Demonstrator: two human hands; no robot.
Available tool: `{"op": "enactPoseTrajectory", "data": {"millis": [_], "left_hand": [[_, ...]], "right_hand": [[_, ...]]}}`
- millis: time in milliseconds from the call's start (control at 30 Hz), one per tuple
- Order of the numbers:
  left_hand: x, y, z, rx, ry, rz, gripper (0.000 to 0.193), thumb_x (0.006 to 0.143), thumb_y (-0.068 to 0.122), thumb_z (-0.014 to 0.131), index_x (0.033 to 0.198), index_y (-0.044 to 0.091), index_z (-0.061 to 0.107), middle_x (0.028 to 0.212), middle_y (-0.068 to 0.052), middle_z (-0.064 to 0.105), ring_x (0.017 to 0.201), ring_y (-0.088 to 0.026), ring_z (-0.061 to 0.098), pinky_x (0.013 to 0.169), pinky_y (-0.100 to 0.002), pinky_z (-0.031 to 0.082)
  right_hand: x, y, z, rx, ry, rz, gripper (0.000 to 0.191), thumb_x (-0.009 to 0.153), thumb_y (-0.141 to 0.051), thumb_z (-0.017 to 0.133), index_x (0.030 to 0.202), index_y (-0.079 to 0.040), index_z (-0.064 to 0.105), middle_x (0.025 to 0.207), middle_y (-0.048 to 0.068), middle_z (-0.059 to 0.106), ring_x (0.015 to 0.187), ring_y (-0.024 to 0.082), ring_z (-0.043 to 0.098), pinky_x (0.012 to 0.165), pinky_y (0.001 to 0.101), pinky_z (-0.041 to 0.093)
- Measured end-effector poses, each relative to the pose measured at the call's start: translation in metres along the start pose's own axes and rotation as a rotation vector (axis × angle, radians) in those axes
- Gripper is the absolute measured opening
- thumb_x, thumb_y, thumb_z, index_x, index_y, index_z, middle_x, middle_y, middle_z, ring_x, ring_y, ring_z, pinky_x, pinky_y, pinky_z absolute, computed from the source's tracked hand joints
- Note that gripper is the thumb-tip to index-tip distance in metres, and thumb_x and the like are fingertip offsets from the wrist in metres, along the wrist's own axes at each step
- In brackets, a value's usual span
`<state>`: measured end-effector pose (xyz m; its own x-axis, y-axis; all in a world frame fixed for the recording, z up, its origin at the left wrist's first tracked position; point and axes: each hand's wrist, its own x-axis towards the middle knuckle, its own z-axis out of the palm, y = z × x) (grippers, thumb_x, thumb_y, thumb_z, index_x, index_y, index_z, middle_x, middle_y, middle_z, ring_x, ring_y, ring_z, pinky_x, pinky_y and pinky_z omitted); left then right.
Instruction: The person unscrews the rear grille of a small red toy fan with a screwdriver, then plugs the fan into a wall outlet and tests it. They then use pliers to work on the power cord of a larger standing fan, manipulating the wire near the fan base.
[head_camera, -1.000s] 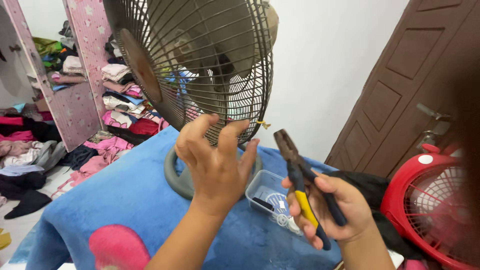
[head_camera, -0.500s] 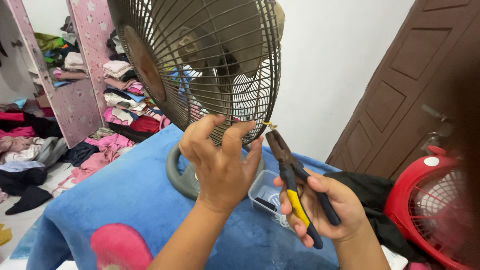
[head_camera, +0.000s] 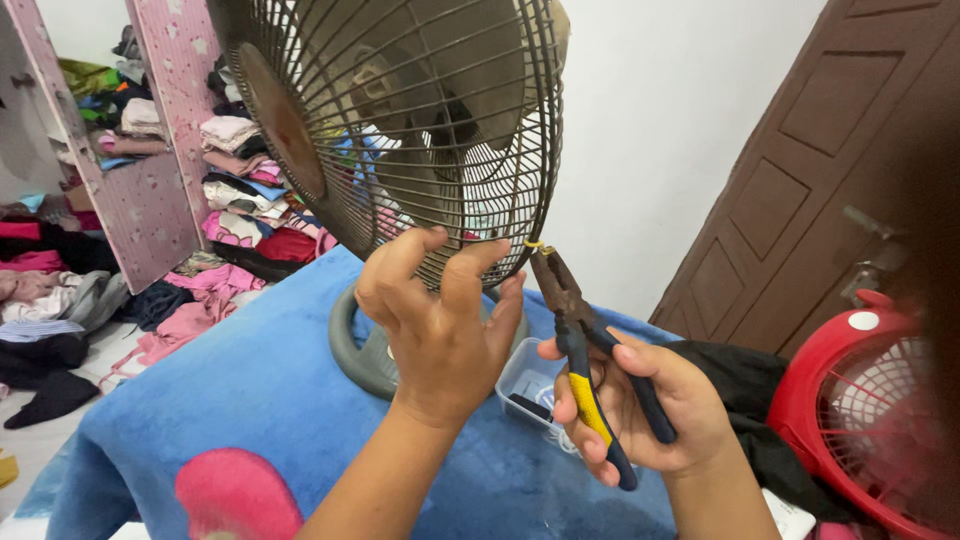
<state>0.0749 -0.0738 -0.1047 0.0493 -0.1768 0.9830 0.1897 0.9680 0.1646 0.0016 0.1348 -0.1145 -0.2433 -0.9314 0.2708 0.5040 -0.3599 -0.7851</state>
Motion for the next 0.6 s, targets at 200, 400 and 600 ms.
{"op": "enactPoseTrajectory", "data": {"millis": [200,400,600], "left_hand": [[0.002,-0.005,-0.007,-0.037,-0.013,-0.020,0.039,0.090,0.020,0.086,0.122,0.017,0.064,0.134,-0.014,0.042,0.130,-0.036,0.037,0.114,-0.049,0.033],[0.003,-0.009,-0.013,-0.063,-0.023,-0.047,0.041,0.087,0.018,0.086,0.121,0.015,0.063,0.134,-0.015,0.042,0.130,-0.037,0.037,0.114,-0.050,0.033],[0.003,0.001,-0.005,-0.051,-0.016,-0.038,0.041,0.086,0.017,0.086,0.121,0.015,0.063,0.134,-0.015,0.041,0.130,-0.037,0.037,0.115,-0.050,0.034]], "right_hand": [[0.005,-0.009,-0.001,0.117,-0.070,0.076,0.059,0.107,-0.031,0.041,0.146,0.013,0.037,0.106,0.032,0.063,0.074,0.034,0.071,0.055,0.0446,0.060],[0.009,-0.014,-0.004,0.053,0.010,0.089,0.056,0.107,-0.031,0.041,0.139,0.015,0.040,0.101,0.035,0.063,0.068,0.037,0.069,0.053,0.0454,0.060],[0.004,-0.025,0.010,-0.031,-0.002,0.121,0.064,0.104,-0.034,0.044,0.146,0.013,0.035,0.105,0.031,0.061,0.078,0.034,0.069,0.060,0.0456,0.061]]}}
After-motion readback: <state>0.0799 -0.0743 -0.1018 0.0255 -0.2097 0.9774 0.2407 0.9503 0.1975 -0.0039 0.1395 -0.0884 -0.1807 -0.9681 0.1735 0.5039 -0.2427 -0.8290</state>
